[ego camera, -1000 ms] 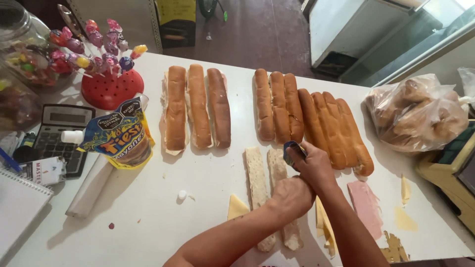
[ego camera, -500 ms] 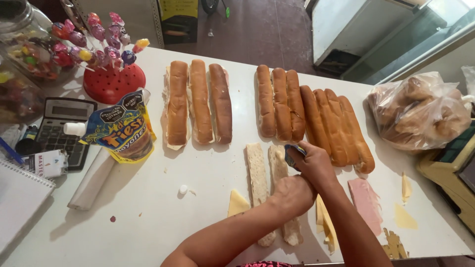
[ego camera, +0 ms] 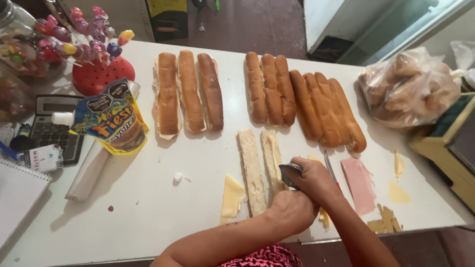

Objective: The person prepares sandwiches on a white countertop by slicing long bread rolls lengthwise. They spread mayonnaise from a tube onto the bread using a knife, then layer slices of cheese and ham inside before closing the sandwiches.

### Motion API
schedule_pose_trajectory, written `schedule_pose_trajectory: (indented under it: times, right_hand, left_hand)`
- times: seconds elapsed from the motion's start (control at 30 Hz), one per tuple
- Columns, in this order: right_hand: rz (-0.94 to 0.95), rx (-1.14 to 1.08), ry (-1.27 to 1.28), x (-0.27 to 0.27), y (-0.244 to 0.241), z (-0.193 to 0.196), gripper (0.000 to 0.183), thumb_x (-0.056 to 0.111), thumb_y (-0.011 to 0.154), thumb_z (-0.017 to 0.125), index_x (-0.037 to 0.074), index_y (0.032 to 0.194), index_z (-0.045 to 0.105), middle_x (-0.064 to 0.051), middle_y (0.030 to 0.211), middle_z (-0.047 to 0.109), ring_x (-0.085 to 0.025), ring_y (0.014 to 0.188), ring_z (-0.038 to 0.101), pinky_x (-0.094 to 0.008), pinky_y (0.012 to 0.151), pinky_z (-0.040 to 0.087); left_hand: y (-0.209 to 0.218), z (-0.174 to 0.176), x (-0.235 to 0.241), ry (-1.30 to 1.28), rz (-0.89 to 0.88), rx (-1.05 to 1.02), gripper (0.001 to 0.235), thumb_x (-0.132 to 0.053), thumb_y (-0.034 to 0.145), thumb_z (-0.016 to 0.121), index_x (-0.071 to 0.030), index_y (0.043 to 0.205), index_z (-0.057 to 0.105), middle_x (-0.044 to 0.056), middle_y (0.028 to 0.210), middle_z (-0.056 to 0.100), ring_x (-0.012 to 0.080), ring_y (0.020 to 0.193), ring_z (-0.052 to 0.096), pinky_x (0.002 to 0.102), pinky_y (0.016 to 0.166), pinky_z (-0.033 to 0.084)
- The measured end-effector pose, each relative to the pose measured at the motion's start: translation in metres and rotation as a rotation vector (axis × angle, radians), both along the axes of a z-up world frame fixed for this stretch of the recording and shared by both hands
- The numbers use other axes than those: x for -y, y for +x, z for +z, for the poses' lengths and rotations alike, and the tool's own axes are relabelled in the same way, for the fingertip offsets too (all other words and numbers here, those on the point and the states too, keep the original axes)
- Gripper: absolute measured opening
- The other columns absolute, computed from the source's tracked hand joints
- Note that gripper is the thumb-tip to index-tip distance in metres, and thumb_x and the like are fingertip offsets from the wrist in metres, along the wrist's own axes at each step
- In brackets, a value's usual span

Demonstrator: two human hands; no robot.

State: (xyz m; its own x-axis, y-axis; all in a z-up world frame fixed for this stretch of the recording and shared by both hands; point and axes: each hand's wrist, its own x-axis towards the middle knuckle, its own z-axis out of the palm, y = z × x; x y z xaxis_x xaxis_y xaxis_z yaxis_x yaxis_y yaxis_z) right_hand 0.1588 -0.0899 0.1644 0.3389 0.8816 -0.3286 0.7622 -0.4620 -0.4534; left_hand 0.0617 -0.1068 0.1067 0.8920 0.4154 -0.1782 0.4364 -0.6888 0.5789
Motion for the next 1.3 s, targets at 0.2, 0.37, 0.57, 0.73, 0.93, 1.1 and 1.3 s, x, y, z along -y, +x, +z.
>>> schedule_pose_trajectory:
  times: [0.2,0.37,0.57,0.73,0.93,1.1,1.3]
  right_hand:
    - [-0.016,0.019,-0.017,0.042,-0.014,0.01,0.042,0.039,0.092,0.07,0.012,0.072,0.045,-0.009,0.06,0.057,-0.019,0.063,0.045,-0.034,0.061,0.039]
    - [0.03,0.071,0.014,0.072,-0.006,-0.006,0.045,0.041,0.093,0.071,0.012,0.071,0.044,-0.013,0.059,0.052,-0.022,0.061,0.043,-0.035,0.059,0.036]
    - [-0.013,0.024,0.014,0.087,-0.014,-0.001,0.046,0.041,0.096,0.069,0.012,0.07,0.044,-0.007,0.058,0.051,-0.016,0.061,0.046,-0.033,0.059,0.035]
    - [-0.094,0.066,-0.011,0.093,-0.018,0.011,0.041,0.049,0.091,0.068,0.014,0.074,0.055,-0.01,0.064,0.066,-0.018,0.063,0.06,-0.035,0.061,0.042]
    - [-0.217,0.014,0.193,0.068,-0.034,0.054,0.035,0.05,0.083,0.072,0.015,0.088,0.07,-0.006,0.075,0.081,-0.017,0.066,0.07,-0.032,0.058,0.048]
    - [0.06,0.121,0.296,0.01,-0.027,0.034,0.045,0.048,0.073,0.089,0.015,0.091,0.064,-0.005,0.079,0.073,-0.019,0.071,0.065,-0.034,0.063,0.045]
    - [0.059,0.027,0.146,-0.049,-0.037,0.006,0.063,0.032,0.063,0.088,0.022,0.12,0.061,-0.023,0.1,0.075,-0.045,0.105,0.07,-0.056,0.092,0.054]
  left_hand:
    - [-0.007,-0.015,0.04,0.114,-0.07,0.149,0.021,-0.023,0.097,0.057,-0.021,0.097,0.078,0.008,0.084,0.076,0.0335,0.07,0.073,0.047,0.05,0.054]
    - [-0.015,-0.008,0.061,0.03,-0.116,0.07,0.025,-0.026,0.099,0.054,-0.023,0.096,0.079,0.006,0.086,0.076,0.0336,0.074,0.074,0.047,0.054,0.054]
    - [-0.012,-0.034,0.081,0.159,-0.178,0.154,0.028,-0.027,0.101,0.053,-0.023,0.099,0.08,0.005,0.086,0.077,0.0327,0.072,0.073,0.047,0.049,0.053]
    - [-0.022,-0.009,0.076,0.111,-0.162,0.191,0.029,-0.029,0.102,0.054,-0.021,0.093,0.08,0.007,0.082,0.076,0.034,0.067,0.072,0.049,0.048,0.052]
    - [-0.036,0.029,0.041,0.196,-0.033,0.306,0.026,-0.027,0.095,0.058,-0.016,0.082,0.078,0.013,0.076,0.073,0.0324,0.066,0.071,0.045,0.051,0.052]
    - [-0.066,0.079,-0.009,-0.002,0.025,0.04,0.035,-0.017,0.112,0.034,0.001,0.101,0.063,0.023,0.084,0.07,0.0376,0.064,0.071,0.048,0.053,0.06]
    - [-0.038,-0.039,-0.031,0.471,0.573,0.475,0.029,-0.022,0.085,0.058,-0.002,0.07,0.073,0.004,0.048,0.048,0.0339,0.05,0.066,0.027,0.041,0.045]
